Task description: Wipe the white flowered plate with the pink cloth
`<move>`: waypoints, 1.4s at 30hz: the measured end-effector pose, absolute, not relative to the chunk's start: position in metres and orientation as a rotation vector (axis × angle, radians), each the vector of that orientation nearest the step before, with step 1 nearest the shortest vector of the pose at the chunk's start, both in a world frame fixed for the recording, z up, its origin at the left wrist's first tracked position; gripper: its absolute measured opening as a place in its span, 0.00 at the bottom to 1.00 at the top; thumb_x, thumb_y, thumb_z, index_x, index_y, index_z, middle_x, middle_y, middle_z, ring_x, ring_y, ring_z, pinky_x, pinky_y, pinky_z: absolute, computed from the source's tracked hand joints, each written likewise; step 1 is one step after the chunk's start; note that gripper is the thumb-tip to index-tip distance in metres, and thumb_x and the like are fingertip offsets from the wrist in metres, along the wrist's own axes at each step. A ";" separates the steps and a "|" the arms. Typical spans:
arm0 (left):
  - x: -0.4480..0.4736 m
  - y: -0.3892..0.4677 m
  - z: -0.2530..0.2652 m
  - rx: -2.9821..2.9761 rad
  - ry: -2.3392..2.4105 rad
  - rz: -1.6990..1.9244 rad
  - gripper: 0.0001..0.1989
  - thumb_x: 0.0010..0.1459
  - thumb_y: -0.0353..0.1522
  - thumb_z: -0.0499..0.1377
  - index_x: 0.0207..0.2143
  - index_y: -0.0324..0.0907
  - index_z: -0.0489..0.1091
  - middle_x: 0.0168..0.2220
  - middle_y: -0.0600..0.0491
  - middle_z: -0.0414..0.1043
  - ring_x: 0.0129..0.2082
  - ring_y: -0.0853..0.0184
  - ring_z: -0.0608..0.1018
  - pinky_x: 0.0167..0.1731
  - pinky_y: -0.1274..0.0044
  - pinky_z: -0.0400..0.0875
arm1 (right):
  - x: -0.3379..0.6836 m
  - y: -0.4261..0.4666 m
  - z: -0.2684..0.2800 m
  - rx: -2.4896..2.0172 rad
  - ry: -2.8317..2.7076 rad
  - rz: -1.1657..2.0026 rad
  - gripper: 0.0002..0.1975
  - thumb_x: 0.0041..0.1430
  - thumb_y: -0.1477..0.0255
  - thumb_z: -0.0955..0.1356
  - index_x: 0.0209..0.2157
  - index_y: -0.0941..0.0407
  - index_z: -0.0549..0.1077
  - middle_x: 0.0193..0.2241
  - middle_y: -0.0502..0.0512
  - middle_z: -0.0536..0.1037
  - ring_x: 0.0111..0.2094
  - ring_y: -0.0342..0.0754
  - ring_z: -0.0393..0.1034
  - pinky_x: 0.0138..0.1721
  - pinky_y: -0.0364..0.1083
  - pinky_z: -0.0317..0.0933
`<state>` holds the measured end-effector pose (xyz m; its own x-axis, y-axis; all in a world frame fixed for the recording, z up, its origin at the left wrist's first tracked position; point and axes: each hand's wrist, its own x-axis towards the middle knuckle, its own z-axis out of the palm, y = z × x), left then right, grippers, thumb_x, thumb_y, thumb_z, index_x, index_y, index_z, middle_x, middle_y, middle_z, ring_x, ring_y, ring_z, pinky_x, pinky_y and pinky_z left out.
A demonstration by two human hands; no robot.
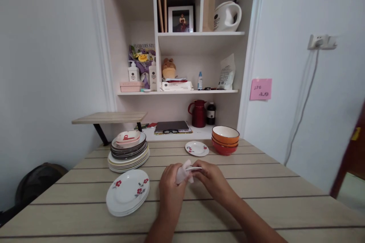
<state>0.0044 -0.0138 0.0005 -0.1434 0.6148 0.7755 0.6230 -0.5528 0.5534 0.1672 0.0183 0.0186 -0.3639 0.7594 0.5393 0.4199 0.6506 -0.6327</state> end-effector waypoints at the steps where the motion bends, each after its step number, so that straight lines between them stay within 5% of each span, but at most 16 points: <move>1: 0.005 -0.014 0.000 -2.045 -1.530 -1.878 0.07 0.54 0.33 0.62 0.37 0.43 0.74 0.34 0.51 0.77 0.35 0.61 0.78 0.35 0.72 0.72 | 0.167 0.019 0.018 -0.908 -1.990 0.525 0.05 0.59 0.72 0.65 0.29 0.55 0.72 0.27 0.51 0.77 0.30 0.48 0.70 0.34 0.44 0.58; 10: 0.006 -0.012 0.003 -2.032 -1.724 -2.207 0.12 0.50 0.38 0.65 0.37 0.42 0.76 0.32 0.51 0.79 0.31 0.63 0.78 0.33 0.76 0.71 | 0.166 0.016 0.020 -0.809 -1.795 0.864 0.09 0.56 0.68 0.68 0.24 0.55 0.67 0.22 0.46 0.68 0.27 0.46 0.62 0.31 0.43 0.55; 17: 0.005 -0.013 0.012 -1.938 -1.793 -2.530 0.19 0.49 0.40 0.65 0.41 0.40 0.76 0.33 0.51 0.80 0.32 0.62 0.78 0.35 0.76 0.72 | 0.162 0.014 0.024 -0.675 -1.538 1.142 0.08 0.53 0.67 0.71 0.33 0.56 0.75 0.29 0.50 0.76 0.33 0.49 0.68 0.37 0.45 0.60; 28: 0.008 -0.008 0.004 -1.787 -1.858 -2.841 0.23 0.45 0.43 0.67 0.40 0.36 0.75 0.36 0.46 0.80 0.35 0.59 0.80 0.35 0.74 0.73 | 0.147 0.009 0.017 -0.568 -1.043 1.472 0.18 0.48 0.64 0.76 0.39 0.58 0.77 0.30 0.55 0.81 0.28 0.45 0.71 0.31 0.42 0.64; 38: 0.013 -0.011 0.003 -1.689 -2.005 -2.813 0.23 0.44 0.45 0.67 0.36 0.35 0.76 0.33 0.45 0.81 0.34 0.57 0.81 0.33 0.73 0.73 | 0.141 0.009 0.015 -0.504 -0.834 1.680 0.13 0.49 0.69 0.76 0.36 0.58 0.76 0.32 0.54 0.81 0.31 0.46 0.74 0.36 0.44 0.68; 42: 0.014 -0.012 0.001 -1.660 -1.992 -2.715 0.21 0.48 0.44 0.65 0.38 0.36 0.77 0.34 0.45 0.81 0.35 0.57 0.81 0.36 0.72 0.73 | 0.147 0.008 0.018 -0.644 -1.041 1.485 0.16 0.51 0.66 0.74 0.42 0.56 0.73 0.33 0.52 0.79 0.33 0.47 0.72 0.35 0.45 0.67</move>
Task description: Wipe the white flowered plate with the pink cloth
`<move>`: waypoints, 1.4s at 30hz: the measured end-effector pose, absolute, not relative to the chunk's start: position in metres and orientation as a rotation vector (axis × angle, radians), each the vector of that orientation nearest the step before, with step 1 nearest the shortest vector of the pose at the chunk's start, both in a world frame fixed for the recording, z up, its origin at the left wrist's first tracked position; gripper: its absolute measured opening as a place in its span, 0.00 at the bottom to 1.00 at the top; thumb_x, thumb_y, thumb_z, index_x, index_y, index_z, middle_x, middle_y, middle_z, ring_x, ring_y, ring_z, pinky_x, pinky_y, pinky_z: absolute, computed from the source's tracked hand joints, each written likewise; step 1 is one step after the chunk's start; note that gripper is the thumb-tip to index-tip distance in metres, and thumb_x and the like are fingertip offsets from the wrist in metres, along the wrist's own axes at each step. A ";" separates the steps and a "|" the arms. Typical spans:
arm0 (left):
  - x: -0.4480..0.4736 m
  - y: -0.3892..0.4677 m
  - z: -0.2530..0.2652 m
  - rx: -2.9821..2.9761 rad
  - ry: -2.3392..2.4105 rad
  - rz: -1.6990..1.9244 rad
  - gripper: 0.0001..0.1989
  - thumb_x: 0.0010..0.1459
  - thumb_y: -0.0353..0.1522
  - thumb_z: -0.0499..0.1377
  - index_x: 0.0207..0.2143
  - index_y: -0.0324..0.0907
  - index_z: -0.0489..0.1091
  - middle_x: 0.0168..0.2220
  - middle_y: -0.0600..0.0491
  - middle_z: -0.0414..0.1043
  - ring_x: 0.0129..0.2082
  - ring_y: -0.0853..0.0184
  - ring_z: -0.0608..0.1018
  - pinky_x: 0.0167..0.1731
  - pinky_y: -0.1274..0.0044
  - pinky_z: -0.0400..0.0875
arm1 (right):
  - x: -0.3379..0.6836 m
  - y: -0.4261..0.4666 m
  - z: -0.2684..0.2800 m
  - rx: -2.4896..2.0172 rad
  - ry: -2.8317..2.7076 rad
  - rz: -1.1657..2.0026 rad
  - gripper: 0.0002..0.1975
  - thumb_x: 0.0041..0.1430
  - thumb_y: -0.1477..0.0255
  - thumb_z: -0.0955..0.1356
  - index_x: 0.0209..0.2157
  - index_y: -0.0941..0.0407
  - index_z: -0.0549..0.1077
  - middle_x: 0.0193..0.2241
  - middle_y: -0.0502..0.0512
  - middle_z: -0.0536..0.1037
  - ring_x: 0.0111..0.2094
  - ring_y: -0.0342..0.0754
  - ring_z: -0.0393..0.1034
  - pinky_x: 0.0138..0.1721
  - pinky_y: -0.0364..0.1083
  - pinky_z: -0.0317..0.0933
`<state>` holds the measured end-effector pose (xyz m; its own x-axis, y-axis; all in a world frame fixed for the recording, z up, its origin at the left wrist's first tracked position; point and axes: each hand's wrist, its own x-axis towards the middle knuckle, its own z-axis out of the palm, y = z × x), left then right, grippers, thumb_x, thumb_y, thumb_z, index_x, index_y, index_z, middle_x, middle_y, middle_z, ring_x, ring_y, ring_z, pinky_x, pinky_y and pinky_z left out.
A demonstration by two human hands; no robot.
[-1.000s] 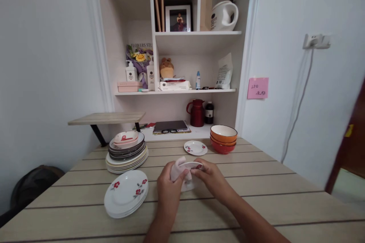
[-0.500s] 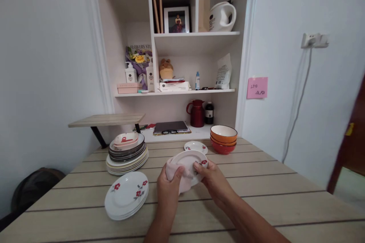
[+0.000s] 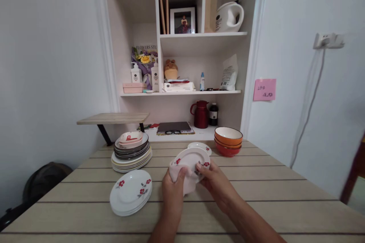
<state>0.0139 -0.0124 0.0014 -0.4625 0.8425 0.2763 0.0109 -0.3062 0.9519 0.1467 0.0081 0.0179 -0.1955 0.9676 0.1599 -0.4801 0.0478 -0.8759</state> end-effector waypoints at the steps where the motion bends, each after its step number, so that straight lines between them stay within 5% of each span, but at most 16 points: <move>1: 0.014 -0.013 0.001 1.176 1.359 1.852 0.20 0.49 0.43 0.65 0.38 0.37 0.77 0.34 0.45 0.81 0.35 0.58 0.80 0.37 0.72 0.73 | 0.148 0.008 0.019 -0.667 -1.097 1.382 0.18 0.51 0.66 0.74 0.44 0.54 0.72 0.34 0.51 0.79 0.34 0.48 0.72 0.35 0.46 0.66; 15: 0.007 -0.018 0.003 2.069 1.439 1.985 0.07 0.59 0.35 0.60 0.38 0.43 0.75 0.33 0.50 0.77 0.35 0.61 0.78 0.37 0.70 0.73 | 0.165 0.013 0.025 -0.805 -1.659 0.346 0.20 0.55 0.76 0.67 0.50 0.51 0.68 0.49 0.59 0.72 0.47 0.55 0.69 0.46 0.53 0.66; 22: 0.001 -0.014 -0.003 2.401 1.583 1.857 0.12 0.55 0.21 0.56 0.38 0.43 0.73 0.35 0.50 0.77 0.35 0.60 0.76 0.35 0.70 0.71 | 0.165 0.001 0.030 -0.909 -1.939 -0.074 0.16 0.56 0.82 0.62 0.38 0.51 0.75 0.44 0.57 0.76 0.45 0.54 0.70 0.44 0.51 0.62; 27: 0.004 -0.017 0.002 2.227 1.493 1.927 0.04 0.56 0.30 0.62 0.36 0.43 0.74 0.33 0.51 0.76 0.35 0.61 0.76 0.36 0.71 0.71 | 0.164 0.002 0.033 -0.899 -1.878 0.131 0.11 0.57 0.79 0.64 0.34 0.52 0.74 0.34 0.55 0.78 0.38 0.53 0.70 0.39 0.48 0.60; 32: 0.007 -0.016 0.005 1.808 1.411 1.916 0.10 0.53 0.38 0.64 0.36 0.43 0.76 0.32 0.51 0.77 0.34 0.61 0.77 0.36 0.72 0.72 | 0.163 0.007 0.031 -0.782 -1.739 0.752 0.03 0.57 0.71 0.67 0.30 0.53 0.72 0.25 0.49 0.75 0.27 0.49 0.68 0.31 0.45 0.60; 42: 0.008 -0.016 0.012 1.293 1.219 1.846 0.20 0.45 0.42 0.67 0.39 0.39 0.77 0.34 0.49 0.81 0.33 0.62 0.80 0.35 0.75 0.74 | 0.156 0.006 0.029 -0.605 -1.302 1.266 0.12 0.49 0.64 0.74 0.32 0.55 0.73 0.24 0.46 0.73 0.26 0.44 0.63 0.29 0.42 0.56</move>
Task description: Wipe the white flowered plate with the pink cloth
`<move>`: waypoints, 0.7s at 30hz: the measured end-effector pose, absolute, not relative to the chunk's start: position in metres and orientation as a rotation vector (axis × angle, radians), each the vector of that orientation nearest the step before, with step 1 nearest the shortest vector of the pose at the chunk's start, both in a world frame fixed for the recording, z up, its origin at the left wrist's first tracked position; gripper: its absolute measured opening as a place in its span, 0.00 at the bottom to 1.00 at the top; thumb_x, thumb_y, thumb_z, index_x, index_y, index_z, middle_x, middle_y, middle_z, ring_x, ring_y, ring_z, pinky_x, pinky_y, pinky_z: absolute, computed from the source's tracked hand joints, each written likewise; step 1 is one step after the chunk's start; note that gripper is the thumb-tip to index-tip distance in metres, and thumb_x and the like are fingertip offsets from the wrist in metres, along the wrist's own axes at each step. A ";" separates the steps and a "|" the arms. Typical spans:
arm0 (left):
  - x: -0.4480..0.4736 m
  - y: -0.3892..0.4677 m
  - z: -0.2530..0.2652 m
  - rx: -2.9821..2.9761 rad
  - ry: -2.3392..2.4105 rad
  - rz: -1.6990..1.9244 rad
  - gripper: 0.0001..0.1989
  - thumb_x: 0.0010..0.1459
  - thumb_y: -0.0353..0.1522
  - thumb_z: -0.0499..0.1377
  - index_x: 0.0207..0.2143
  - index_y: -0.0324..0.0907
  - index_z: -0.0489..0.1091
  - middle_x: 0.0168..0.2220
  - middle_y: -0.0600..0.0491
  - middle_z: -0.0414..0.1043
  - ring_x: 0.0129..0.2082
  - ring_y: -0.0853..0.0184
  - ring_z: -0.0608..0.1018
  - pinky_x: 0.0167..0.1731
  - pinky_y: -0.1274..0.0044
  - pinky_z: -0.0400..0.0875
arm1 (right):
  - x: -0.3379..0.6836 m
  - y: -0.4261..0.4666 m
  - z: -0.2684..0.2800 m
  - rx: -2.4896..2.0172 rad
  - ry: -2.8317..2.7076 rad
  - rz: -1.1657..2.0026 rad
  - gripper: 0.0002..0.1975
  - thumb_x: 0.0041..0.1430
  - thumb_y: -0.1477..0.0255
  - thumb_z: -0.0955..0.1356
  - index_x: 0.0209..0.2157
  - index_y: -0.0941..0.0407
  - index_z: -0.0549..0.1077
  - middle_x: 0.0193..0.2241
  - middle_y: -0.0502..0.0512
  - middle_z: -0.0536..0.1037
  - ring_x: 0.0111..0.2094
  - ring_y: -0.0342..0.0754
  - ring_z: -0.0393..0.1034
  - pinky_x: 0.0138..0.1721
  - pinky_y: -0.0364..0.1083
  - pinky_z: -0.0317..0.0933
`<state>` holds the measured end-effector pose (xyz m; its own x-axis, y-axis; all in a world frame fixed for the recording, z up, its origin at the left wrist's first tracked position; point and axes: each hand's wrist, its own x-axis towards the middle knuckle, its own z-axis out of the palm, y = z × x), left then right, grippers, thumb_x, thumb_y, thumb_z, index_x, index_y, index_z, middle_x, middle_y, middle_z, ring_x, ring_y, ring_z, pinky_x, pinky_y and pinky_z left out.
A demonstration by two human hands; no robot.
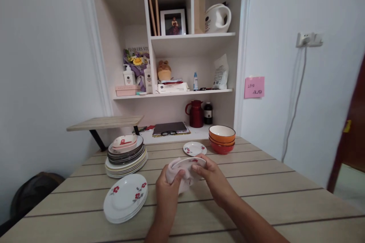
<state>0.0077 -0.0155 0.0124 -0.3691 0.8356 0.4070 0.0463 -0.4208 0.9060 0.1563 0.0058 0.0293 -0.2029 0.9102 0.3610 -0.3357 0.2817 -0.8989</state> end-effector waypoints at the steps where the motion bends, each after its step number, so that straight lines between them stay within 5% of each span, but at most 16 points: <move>1: 0.008 -0.015 0.012 1.276 1.216 1.844 0.20 0.45 0.42 0.67 0.38 0.39 0.77 0.34 0.48 0.81 0.33 0.61 0.80 0.35 0.75 0.74 | 0.155 0.005 0.029 -0.588 -1.252 1.309 0.13 0.49 0.64 0.74 0.33 0.56 0.73 0.25 0.47 0.74 0.26 0.44 0.63 0.29 0.42 0.56; 12: 0.010 -0.020 0.016 1.181 1.317 1.852 0.20 0.44 0.44 0.67 0.34 0.37 0.77 0.32 0.46 0.81 0.34 0.57 0.81 0.34 0.73 0.74 | 0.149 0.003 0.027 -0.594 -1.036 1.506 0.23 0.43 0.62 0.77 0.42 0.55 0.75 0.33 0.53 0.79 0.33 0.49 0.70 0.36 0.45 0.61; 21: 0.010 -0.021 0.012 1.446 1.389 1.890 0.15 0.49 0.41 0.65 0.34 0.40 0.77 0.30 0.50 0.80 0.31 0.60 0.79 0.35 0.72 0.73 | 0.161 0.006 0.032 -0.833 -1.510 0.737 0.11 0.54 0.70 0.69 0.41 0.53 0.71 0.36 0.51 0.76 0.36 0.51 0.68 0.38 0.46 0.60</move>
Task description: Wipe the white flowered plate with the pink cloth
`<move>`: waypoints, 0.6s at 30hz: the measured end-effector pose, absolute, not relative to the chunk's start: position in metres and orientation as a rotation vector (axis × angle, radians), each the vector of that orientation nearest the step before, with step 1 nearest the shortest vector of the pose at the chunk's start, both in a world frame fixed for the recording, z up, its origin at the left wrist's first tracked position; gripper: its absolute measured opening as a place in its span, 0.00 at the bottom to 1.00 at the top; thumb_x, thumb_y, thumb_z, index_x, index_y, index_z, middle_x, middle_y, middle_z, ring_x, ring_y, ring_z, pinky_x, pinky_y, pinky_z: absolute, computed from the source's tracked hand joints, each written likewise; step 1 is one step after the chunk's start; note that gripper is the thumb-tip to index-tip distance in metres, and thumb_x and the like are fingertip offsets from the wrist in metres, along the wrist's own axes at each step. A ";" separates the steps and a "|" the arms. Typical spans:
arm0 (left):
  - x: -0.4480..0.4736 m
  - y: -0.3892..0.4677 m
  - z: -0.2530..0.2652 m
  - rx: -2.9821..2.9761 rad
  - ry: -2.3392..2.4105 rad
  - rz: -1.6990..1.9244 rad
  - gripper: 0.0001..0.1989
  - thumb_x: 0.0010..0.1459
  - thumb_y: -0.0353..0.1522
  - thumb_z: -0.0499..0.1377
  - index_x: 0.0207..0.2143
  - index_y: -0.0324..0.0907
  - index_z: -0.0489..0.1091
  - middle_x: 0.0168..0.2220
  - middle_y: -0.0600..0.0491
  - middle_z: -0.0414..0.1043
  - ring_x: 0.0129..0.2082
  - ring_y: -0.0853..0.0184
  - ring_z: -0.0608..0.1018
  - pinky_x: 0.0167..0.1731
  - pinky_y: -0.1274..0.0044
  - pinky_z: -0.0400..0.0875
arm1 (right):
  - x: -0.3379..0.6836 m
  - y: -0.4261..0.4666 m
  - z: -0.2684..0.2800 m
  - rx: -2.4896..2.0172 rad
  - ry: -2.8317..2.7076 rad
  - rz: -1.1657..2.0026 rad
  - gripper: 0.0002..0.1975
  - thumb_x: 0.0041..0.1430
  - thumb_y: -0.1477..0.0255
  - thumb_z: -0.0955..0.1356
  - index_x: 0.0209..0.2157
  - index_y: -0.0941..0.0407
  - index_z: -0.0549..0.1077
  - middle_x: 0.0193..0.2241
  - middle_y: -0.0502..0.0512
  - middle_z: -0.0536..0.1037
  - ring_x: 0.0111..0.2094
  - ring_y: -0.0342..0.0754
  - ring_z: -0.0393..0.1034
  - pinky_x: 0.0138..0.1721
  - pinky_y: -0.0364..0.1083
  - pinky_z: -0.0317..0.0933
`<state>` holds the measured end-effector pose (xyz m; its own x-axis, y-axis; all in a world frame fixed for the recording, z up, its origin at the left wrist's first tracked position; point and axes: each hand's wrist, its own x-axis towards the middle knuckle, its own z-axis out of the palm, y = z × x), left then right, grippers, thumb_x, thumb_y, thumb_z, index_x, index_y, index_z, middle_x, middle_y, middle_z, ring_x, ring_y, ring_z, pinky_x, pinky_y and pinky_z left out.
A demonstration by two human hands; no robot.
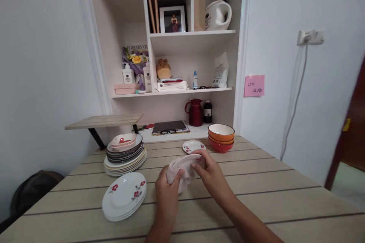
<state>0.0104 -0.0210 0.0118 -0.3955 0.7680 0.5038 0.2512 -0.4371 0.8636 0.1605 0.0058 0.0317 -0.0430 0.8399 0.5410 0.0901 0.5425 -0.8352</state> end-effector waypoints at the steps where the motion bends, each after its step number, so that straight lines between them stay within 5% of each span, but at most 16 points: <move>1: 0.009 -0.020 0.010 1.490 1.394 1.904 0.14 0.49 0.41 0.65 0.34 0.41 0.77 0.30 0.50 0.80 0.31 0.60 0.79 0.36 0.72 0.73 | 0.162 0.006 0.033 -0.845 -1.573 0.643 0.09 0.55 0.72 0.68 0.40 0.53 0.72 0.36 0.52 0.77 0.38 0.52 0.69 0.40 0.47 0.60; 9: 0.001 -0.021 0.008 2.206 1.421 1.957 0.09 0.59 0.38 0.59 0.36 0.44 0.75 0.31 0.50 0.77 0.33 0.60 0.76 0.35 0.70 0.70 | 0.169 0.008 0.030 -0.933 -1.862 0.180 0.10 0.56 0.79 0.63 0.37 0.52 0.71 0.36 0.55 0.78 0.37 0.53 0.71 0.40 0.49 0.61; 18: 0.002 -0.020 0.007 2.294 1.405 1.981 0.07 0.60 0.36 0.59 0.37 0.43 0.74 0.32 0.50 0.77 0.33 0.61 0.77 0.35 0.71 0.71 | 0.172 0.005 0.038 -0.790 -1.985 0.151 0.06 0.61 0.76 0.64 0.36 0.52 0.73 0.37 0.55 0.77 0.40 0.52 0.70 0.42 0.47 0.60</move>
